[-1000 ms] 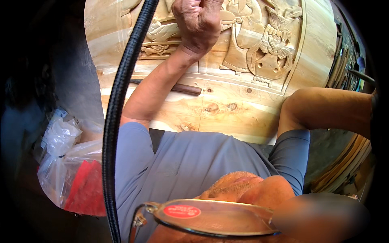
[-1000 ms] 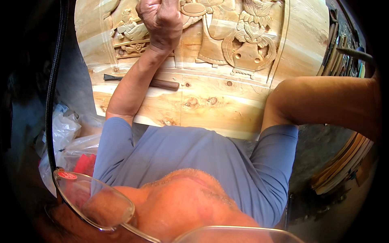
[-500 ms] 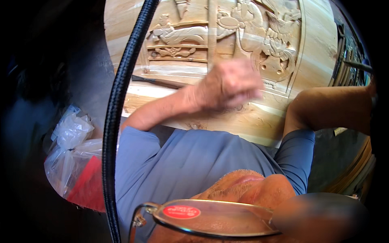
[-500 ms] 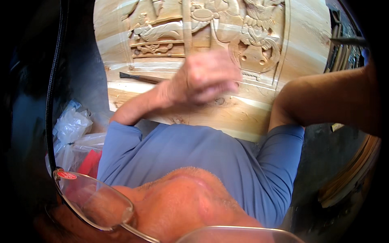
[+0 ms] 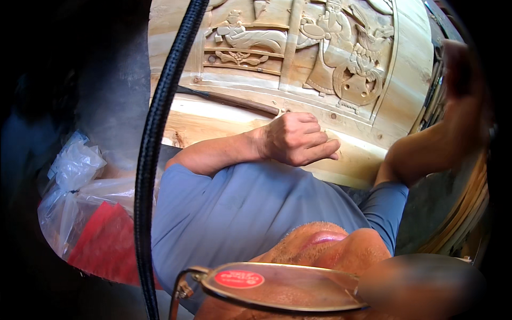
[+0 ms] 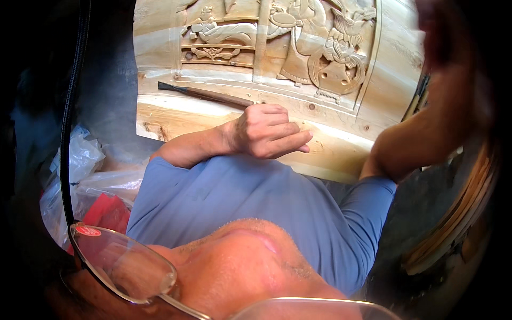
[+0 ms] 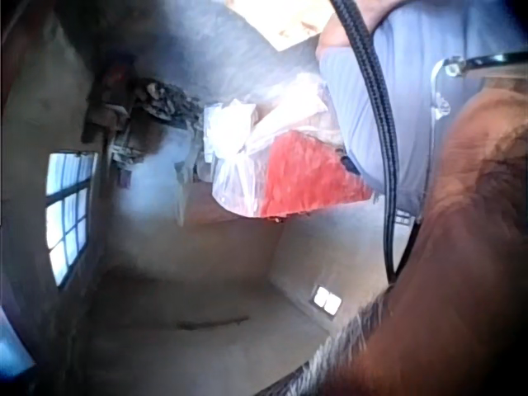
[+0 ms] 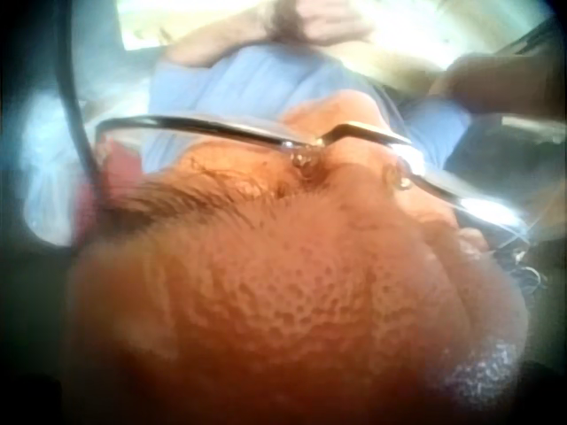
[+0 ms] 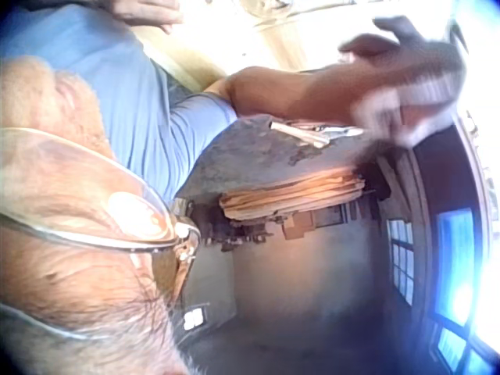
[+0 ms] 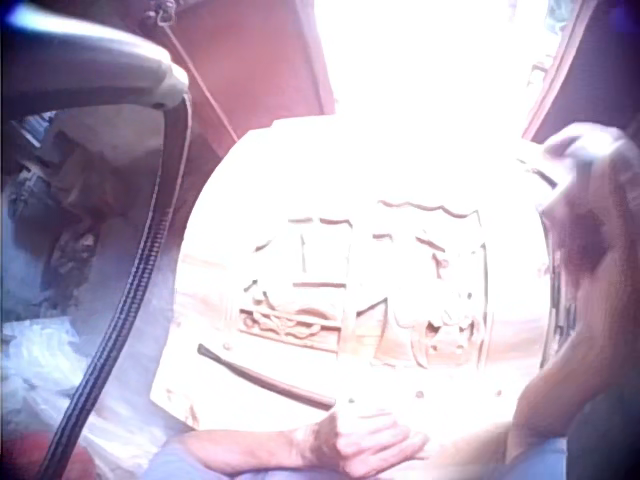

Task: The person carves decorative patterns into a wooden board using several different chisels and a wooden mallet.

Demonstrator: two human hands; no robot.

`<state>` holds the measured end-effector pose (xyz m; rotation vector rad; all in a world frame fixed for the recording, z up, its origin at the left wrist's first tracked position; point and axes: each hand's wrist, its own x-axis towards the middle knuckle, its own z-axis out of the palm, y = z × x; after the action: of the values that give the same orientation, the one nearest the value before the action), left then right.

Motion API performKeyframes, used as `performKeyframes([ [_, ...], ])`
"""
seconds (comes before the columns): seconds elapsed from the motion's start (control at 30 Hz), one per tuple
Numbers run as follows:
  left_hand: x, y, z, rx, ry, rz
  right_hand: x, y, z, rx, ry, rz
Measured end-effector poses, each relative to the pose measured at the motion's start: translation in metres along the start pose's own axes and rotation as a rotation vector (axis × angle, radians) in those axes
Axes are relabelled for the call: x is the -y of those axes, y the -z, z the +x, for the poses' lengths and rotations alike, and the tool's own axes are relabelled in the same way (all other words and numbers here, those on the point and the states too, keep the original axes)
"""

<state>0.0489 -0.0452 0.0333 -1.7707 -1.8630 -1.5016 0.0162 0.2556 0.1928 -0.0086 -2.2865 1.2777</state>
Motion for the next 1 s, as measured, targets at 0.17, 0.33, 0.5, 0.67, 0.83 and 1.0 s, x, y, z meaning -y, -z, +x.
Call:
performKeyframes([
  [0.17,-0.005,0.000,-0.010,-0.055,-0.069,0.021,-0.008,-0.071,-0.096,0.441,-0.223,-0.321],
  [0.33,-0.009,0.002,-0.011,-0.088,-0.115,-0.002,0.004,-0.083,-0.194,0.611,-0.114,-0.470],
  [0.5,-0.008,-0.004,-0.008,-0.083,-0.100,-0.014,0.008,-0.095,-0.235,0.513,0.128,-0.631],
  [0.67,-0.006,-0.014,-0.014,-0.064,-0.102,-0.006,0.004,-0.097,-0.247,0.424,0.188,-0.658],
  [0.83,-0.014,-0.015,-0.014,-0.042,-0.097,0.037,0.009,-0.095,-0.253,0.341,0.174,-0.623],
  [1.0,-0.043,0.017,0.007,-0.083,-0.087,0.065,0.010,-0.094,-0.264,0.314,0.150,-0.656],
])
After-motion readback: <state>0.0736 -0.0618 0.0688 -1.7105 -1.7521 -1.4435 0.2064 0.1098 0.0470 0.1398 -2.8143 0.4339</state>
